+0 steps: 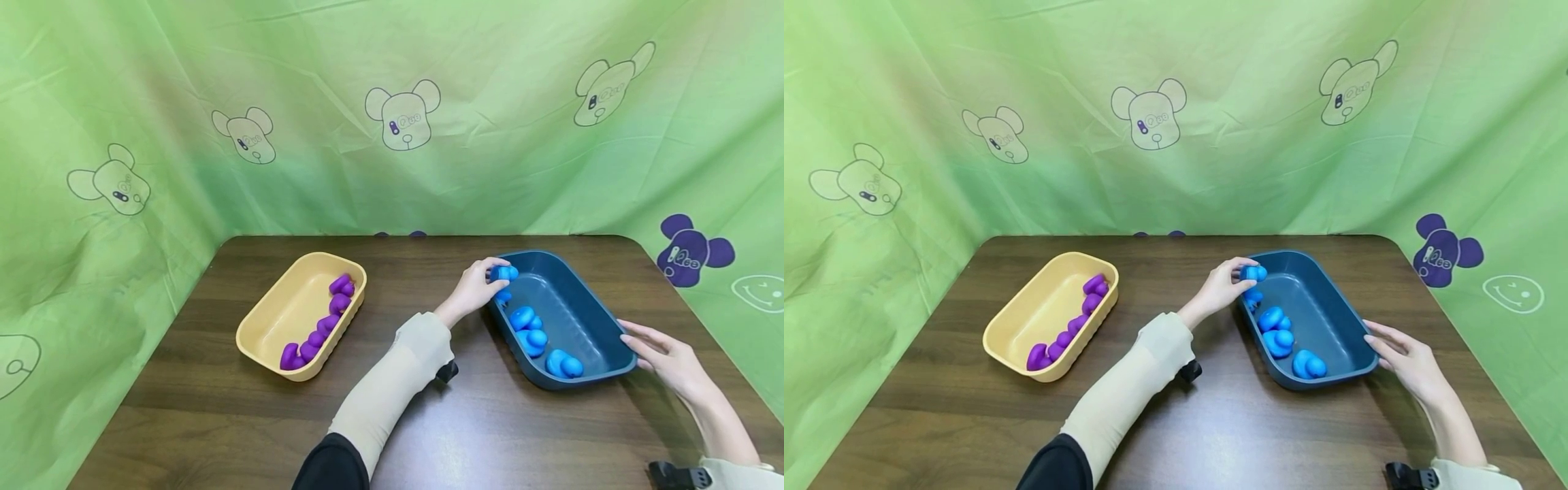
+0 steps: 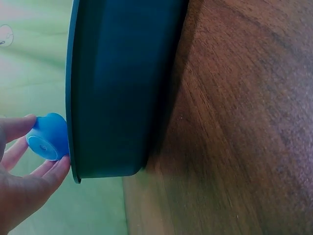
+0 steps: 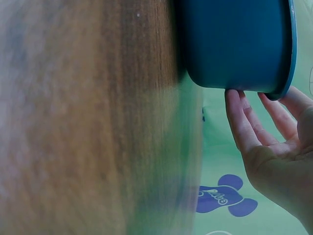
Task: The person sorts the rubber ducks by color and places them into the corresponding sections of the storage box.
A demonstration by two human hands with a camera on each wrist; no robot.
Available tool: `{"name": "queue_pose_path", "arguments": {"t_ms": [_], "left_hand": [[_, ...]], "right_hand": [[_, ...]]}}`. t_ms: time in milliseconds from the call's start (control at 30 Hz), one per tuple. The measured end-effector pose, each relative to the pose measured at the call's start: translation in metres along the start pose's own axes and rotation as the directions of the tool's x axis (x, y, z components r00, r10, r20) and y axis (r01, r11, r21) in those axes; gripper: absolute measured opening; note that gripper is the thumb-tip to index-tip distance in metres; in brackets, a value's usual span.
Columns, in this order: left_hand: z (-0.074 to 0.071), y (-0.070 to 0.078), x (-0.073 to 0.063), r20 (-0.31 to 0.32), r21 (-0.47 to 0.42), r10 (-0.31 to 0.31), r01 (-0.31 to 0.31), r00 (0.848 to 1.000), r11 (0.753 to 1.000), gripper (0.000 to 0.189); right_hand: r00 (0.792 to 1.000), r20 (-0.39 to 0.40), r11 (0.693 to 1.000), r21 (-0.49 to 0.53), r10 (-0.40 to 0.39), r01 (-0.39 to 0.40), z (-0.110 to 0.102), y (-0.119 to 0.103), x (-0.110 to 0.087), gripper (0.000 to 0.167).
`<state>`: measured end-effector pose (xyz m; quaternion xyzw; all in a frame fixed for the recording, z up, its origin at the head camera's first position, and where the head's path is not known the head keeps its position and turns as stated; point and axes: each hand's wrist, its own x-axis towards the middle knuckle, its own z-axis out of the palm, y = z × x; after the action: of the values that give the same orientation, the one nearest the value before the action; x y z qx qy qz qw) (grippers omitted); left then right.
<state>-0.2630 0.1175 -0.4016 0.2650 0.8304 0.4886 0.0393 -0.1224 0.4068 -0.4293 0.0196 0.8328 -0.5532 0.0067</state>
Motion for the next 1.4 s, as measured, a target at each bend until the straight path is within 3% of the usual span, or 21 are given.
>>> {"name": "queue_pose_path", "arguments": {"t_ms": [433,1067,1400], "left_hand": [[0.007,0.002,0.007,0.039,-0.006,-0.008,0.008,0.999,1.000,0.030],[0.016,0.003,0.011,0.022,0.002,-0.006,0.006,1.000,1.000,0.029],[0.015,0.000,0.008,0.003,-0.010,0.028,-0.028,1.000,1.000,0.024]], "right_hand": [[1.000,0.002,1.000,0.025,-0.011,0.011,-0.001,-0.001,-0.001,0.034],[1.000,0.003,1.000,0.024,-0.004,0.004,-0.001,-0.002,-0.001,0.034],[1.000,-0.003,1.000,0.011,0.007,-0.007,-0.002,0.000,0.000,0.035]]}}
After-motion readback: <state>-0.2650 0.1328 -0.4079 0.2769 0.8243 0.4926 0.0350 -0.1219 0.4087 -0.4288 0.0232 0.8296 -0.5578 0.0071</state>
